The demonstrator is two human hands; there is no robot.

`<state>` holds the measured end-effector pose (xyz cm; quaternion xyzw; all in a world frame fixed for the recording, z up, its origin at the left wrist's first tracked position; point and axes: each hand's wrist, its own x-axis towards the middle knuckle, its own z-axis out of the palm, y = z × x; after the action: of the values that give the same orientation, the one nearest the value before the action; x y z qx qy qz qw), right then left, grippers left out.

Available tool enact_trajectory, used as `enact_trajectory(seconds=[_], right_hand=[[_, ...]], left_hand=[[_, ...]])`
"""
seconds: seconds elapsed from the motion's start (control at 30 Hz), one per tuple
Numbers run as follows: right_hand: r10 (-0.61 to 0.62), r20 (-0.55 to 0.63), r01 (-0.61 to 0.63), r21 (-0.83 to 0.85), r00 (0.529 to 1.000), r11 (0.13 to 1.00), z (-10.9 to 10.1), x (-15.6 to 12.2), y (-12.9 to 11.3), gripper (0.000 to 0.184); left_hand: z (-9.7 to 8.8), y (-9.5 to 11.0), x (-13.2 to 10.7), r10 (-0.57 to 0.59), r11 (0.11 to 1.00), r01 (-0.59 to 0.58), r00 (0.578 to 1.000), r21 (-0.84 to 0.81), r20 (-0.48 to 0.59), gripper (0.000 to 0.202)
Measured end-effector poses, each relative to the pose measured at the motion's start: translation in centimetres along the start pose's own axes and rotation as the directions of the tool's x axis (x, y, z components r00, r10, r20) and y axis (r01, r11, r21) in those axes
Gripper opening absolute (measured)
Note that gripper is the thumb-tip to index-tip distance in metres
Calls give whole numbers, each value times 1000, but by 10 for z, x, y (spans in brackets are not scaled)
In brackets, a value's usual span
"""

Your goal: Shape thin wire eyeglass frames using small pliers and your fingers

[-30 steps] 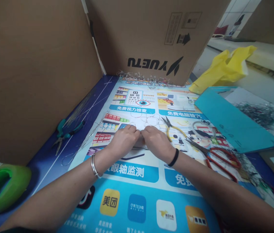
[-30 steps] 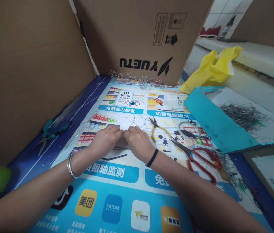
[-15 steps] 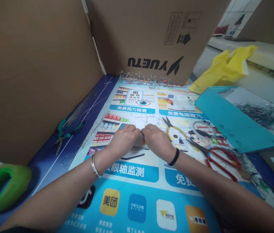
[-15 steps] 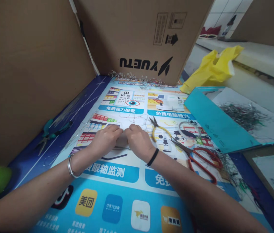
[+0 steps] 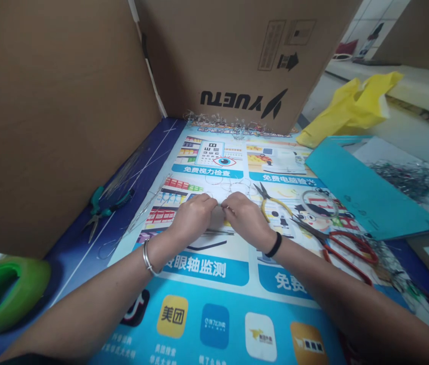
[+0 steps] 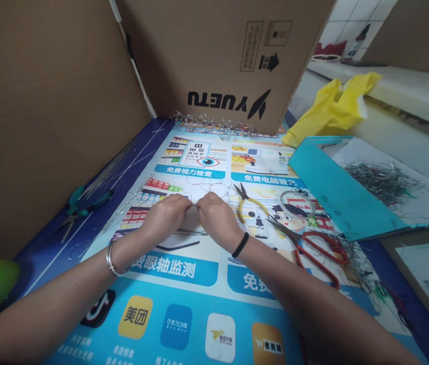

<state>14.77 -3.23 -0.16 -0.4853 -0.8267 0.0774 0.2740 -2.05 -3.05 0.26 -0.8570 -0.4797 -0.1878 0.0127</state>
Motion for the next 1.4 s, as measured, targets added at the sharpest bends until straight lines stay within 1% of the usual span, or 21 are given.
enact_trajectory(seconds=[0.13, 0.33, 0.53, 0.67, 0.8, 0.93, 1.07, 1.2, 1.27, 1.4], right_hand=[[20, -36, -17, 98, 999, 995, 1, 1, 3, 16], [127, -2, -124, 184, 992, 975, 0, 4, 2, 14], [209, 20, -206, 285, 978, 936, -2, 5, -1, 12], [261, 36, -255, 380, 965, 889, 0, 5, 0, 8], [322, 62, -311, 484, 945, 818, 4, 4, 2, 4], [378, 95, -360, 577, 921, 733, 8, 3, 2, 6], [408, 141, -395, 652, 902, 647, 9, 3, 0, 8], [433, 173, -425, 678, 885, 599, 7, 3, -3, 9], [442, 180, -433, 689, 879, 581, 8, 3, -3, 9], [448, 185, -431, 721, 875, 543, 10, 2, -3, 9]], left_hand=[[-1, -1, 3, -33, 988, 32, 999, -150, -6, 21], [3, -4, 4, -133, 930, 117, 991, -349, -23, 19], [1, -4, 6, -183, 892, 152, 983, -425, -33, 17], [0, -3, 7, -233, 860, 203, 972, -468, -8, 14], [0, -1, 7, -316, 782, 286, 948, -554, 44, 13], [2, 0, 9, -376, 677, 356, 920, -644, 113, 10], [6, 0, 9, -414, 569, 390, 897, -724, 157, 8], [9, -1, 9, -432, 467, 415, 878, -781, 208, 9], [9, 0, 8, -436, 435, 426, 871, -794, 228, 10], [5, 2, 9, -444, 399, 442, 860, -803, 253, 8]])
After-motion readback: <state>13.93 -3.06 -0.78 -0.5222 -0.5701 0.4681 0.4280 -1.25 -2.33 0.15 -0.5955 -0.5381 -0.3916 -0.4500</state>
